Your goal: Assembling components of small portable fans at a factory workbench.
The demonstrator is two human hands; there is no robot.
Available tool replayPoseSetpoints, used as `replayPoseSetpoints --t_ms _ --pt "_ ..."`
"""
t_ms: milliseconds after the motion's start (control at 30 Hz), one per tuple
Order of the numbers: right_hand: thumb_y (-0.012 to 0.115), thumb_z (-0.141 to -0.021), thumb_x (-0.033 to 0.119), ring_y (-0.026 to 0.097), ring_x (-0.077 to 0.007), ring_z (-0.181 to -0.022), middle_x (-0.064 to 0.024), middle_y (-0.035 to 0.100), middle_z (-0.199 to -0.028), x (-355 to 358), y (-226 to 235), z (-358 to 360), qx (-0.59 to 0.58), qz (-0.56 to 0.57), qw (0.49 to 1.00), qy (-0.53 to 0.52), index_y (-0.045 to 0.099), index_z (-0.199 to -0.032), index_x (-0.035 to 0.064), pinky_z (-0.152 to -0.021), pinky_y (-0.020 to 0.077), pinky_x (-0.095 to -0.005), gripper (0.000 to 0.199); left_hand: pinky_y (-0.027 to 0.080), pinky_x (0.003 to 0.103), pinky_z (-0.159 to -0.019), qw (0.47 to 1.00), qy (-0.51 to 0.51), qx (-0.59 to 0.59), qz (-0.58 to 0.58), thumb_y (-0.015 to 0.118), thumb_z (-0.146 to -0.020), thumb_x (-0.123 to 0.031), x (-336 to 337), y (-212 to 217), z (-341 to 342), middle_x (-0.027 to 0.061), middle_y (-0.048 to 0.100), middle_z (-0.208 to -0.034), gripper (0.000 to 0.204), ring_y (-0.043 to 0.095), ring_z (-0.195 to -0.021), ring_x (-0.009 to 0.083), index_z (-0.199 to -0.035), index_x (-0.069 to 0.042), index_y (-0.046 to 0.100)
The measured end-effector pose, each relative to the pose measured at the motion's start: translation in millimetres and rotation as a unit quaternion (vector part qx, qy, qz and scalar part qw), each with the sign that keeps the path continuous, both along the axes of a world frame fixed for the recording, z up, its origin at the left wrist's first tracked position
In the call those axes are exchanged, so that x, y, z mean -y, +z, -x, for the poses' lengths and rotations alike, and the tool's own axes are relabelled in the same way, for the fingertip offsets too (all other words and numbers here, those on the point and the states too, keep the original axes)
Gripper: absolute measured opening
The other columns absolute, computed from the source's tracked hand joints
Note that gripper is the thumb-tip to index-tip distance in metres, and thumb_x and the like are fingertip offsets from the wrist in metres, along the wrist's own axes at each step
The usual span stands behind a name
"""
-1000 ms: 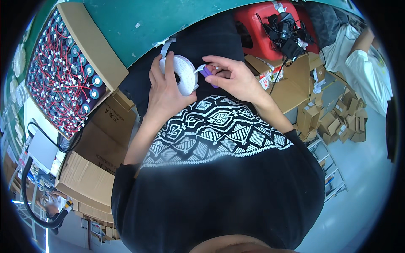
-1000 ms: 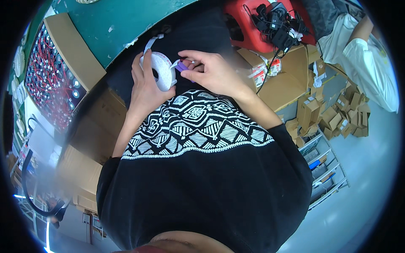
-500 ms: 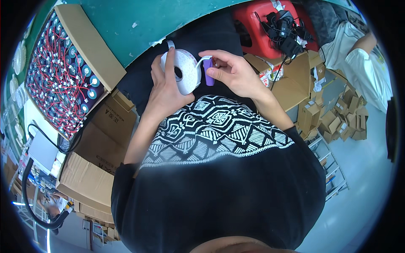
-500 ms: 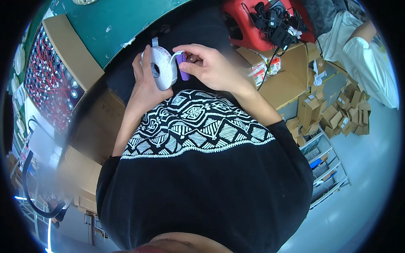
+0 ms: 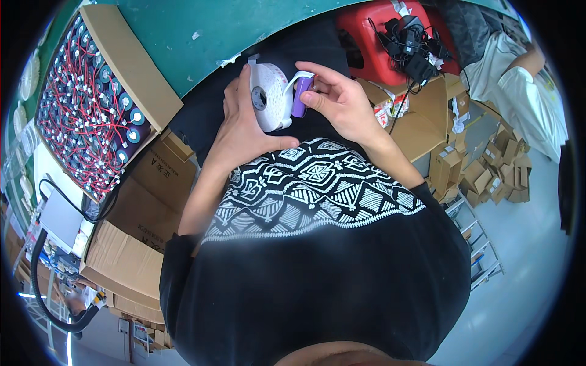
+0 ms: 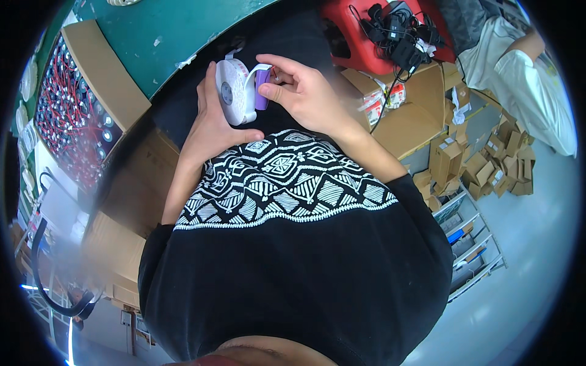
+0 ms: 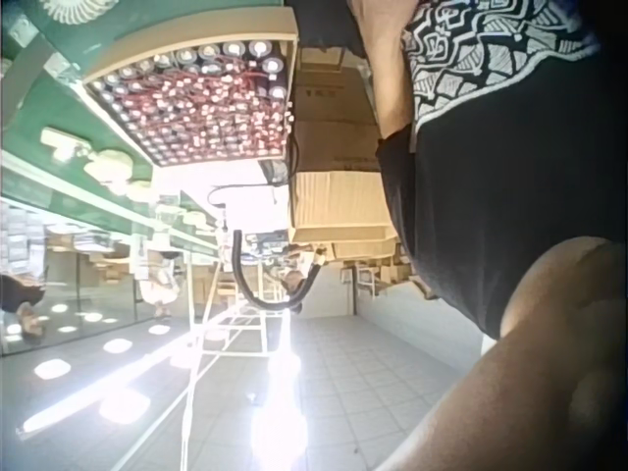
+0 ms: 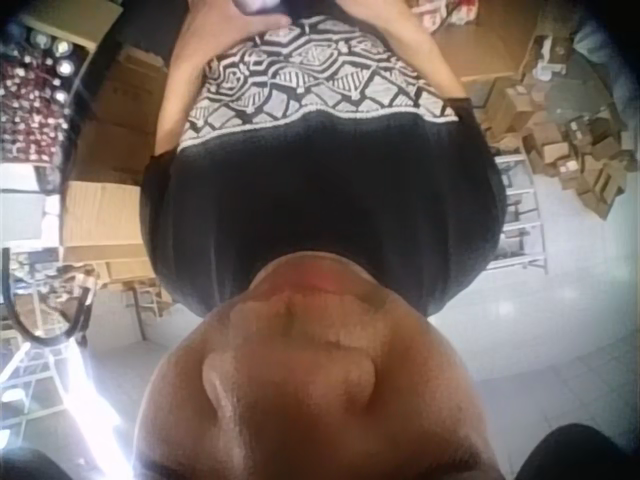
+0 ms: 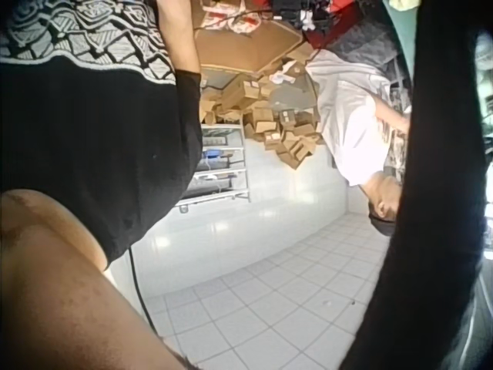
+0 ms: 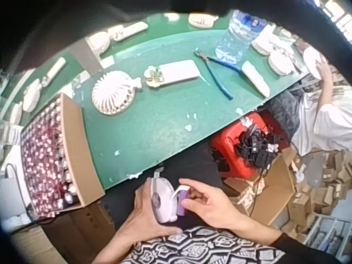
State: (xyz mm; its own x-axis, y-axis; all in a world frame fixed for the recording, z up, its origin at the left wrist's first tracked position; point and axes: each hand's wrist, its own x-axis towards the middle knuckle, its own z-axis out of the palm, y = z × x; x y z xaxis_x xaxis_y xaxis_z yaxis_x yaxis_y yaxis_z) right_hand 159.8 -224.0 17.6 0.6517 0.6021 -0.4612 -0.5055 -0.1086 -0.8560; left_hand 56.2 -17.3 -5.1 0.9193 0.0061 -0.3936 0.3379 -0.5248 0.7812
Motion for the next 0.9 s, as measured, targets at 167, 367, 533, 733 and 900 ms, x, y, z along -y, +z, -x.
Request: replayPoseSetpoints --t_ms 167,367,533,733,900 --pt "0.069 -0.100 0.007 0.063 -0.0104 -0.101 -0.0046 0.066 -0.110 -1.1 1.5 2.9 -0.006 0.006 1.000 0.006 0.051 -0.148 -0.0012 -0.092 0.0521 -0.0270 0.051 0.052 0.052 -0.104 0.999 0.035 -0.031 -0.002 0.094 -0.062 -0.039 3.3 6.2 -11.5 0.0311 0.030 -0.146 0.141 0.050 -0.130 0.0517 -0.163 -0.008 0.002" --pt "0.069 -0.100 0.006 0.063 -0.0092 -0.097 -0.0041 0.068 -0.108 -0.6 4.9 2.2 0.002 0.075 0.997 0.027 0.055 -0.145 -0.0006 -0.090 0.0523 -0.0259 0.048 0.056 0.052 -0.097 0.996 0.039 -0.022 -0.071 0.093 -0.062 -0.038 5.4 4.5 -10.2 0.0301 0.033 -0.143 0.138 0.059 -0.118 0.0511 -0.163 -0.007 0.005" --pt "0.068 -0.099 0.004 0.062 -0.0079 -0.093 -0.0035 0.068 -0.105 -1.7 7.7 -4.3 0.032 0.120 0.989 0.075 0.057 -0.143 -0.0011 -0.087 0.0519 -0.0248 0.045 0.055 0.052 -0.099 0.995 0.038 -0.078 -0.044 0.092 -0.064 -0.034 7.4 10.9 -10.8 0.0289 0.035 -0.145 0.133 0.058 -0.122 0.0501 -0.163 -0.007 0.006" --pt "0.066 -0.100 0.002 0.061 -0.0076 -0.094 -0.0034 0.068 -0.106 -2.2 7.7 -9.3 0.015 0.165 0.978 0.123 0.058 -0.143 -0.0017 -0.086 0.0520 -0.0252 0.044 0.056 0.052 -0.097 0.996 0.030 -0.078 -0.044 0.091 -0.064 -0.032 11.5 11.4 -7.4 0.0279 0.036 -0.144 0.131 0.060 -0.118 0.0502 -0.162 -0.006 0.009" --pt "0.066 -0.100 0.002 0.061 -0.0078 -0.095 -0.0036 0.068 -0.107 9.0 8.0 -15.2 0.023 0.164 0.977 0.132 0.058 -0.143 -0.0014 -0.087 0.0517 -0.0250 0.044 0.056 0.052 -0.095 0.992 0.062 -0.063 -0.092 0.092 -0.063 -0.032 4.4 5.2 -3.8 0.0280 0.037 -0.143 0.131 0.060 -0.118 0.0499 -0.162 -0.006 0.010"
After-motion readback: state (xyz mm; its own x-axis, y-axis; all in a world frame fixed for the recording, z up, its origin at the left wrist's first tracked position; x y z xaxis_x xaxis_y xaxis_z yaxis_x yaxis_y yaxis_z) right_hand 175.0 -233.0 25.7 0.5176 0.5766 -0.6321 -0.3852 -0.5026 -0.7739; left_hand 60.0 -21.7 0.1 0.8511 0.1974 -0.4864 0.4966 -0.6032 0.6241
